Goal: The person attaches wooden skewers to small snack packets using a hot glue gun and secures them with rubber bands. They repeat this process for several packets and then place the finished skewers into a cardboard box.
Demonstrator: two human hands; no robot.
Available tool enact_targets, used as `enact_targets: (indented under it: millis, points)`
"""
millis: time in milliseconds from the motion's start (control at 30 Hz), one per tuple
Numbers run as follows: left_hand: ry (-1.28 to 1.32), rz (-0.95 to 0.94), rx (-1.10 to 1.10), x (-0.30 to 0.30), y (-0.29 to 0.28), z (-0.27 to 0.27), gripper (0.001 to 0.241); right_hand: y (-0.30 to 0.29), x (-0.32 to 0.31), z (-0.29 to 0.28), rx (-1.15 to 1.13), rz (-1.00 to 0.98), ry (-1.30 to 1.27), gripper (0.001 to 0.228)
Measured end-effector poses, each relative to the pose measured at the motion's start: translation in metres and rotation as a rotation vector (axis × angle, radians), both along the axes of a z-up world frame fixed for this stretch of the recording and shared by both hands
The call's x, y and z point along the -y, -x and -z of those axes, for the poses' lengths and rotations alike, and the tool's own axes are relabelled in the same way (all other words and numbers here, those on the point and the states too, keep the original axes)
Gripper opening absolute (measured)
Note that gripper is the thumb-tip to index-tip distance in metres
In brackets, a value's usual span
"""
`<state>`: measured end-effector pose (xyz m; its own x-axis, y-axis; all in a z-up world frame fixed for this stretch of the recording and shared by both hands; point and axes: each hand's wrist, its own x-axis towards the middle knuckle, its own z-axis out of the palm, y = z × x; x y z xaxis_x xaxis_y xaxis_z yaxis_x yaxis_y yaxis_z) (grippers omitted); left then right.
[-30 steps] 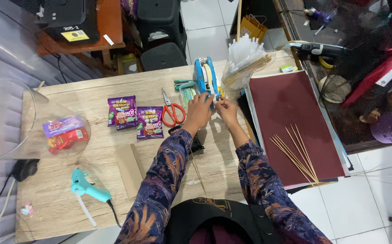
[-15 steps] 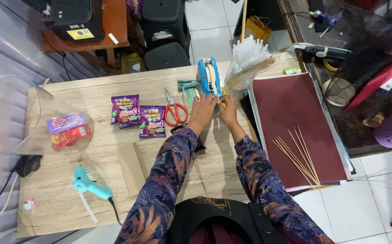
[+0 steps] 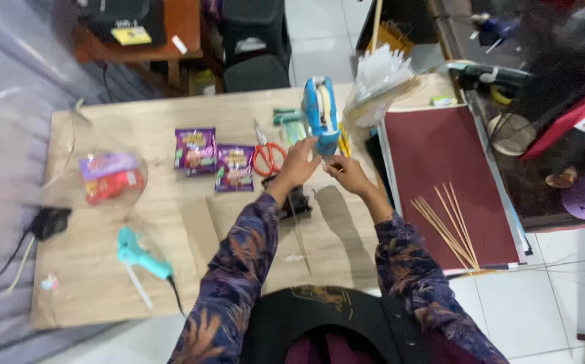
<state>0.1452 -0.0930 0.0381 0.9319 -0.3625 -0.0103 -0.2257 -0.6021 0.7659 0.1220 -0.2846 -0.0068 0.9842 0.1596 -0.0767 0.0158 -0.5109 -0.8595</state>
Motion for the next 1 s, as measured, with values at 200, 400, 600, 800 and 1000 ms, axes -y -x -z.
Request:
enact_targets:
  millis: [200, 400, 600, 800, 1000]
  points:
    - [0.455, -0.002, -0.356, -0.056, 0.063, -0.030, 0.032, 0.047, -0.042, -0.077, -0.180, -0.251, -0.194, 0.009]
    - [0.349, -0.115, -0.329, -0.088, 0.099, -0.016, 0.028, 0.068, -0.072, -0.069, -0.204, -0.263, -0.239, 0.010]
    - [0.360, -0.266, -0.356, -0.089, 0.124, -0.013, 0.021, 0.082, -0.080, -0.052, -0.289, -0.075, -0.358, 0.015]
    - [0.319, -0.367, -0.260, -0.083, 0.112, 0.029, 0.015, 0.065, -0.079, -0.010, -0.326, -0.018, -0.323, 0.015]
    - [0.242, -0.441, -0.200, -0.077, 0.122, -0.014, 0.038, 0.055, -0.089, 0.004, -0.346, 0.071, -0.119, 0.008]
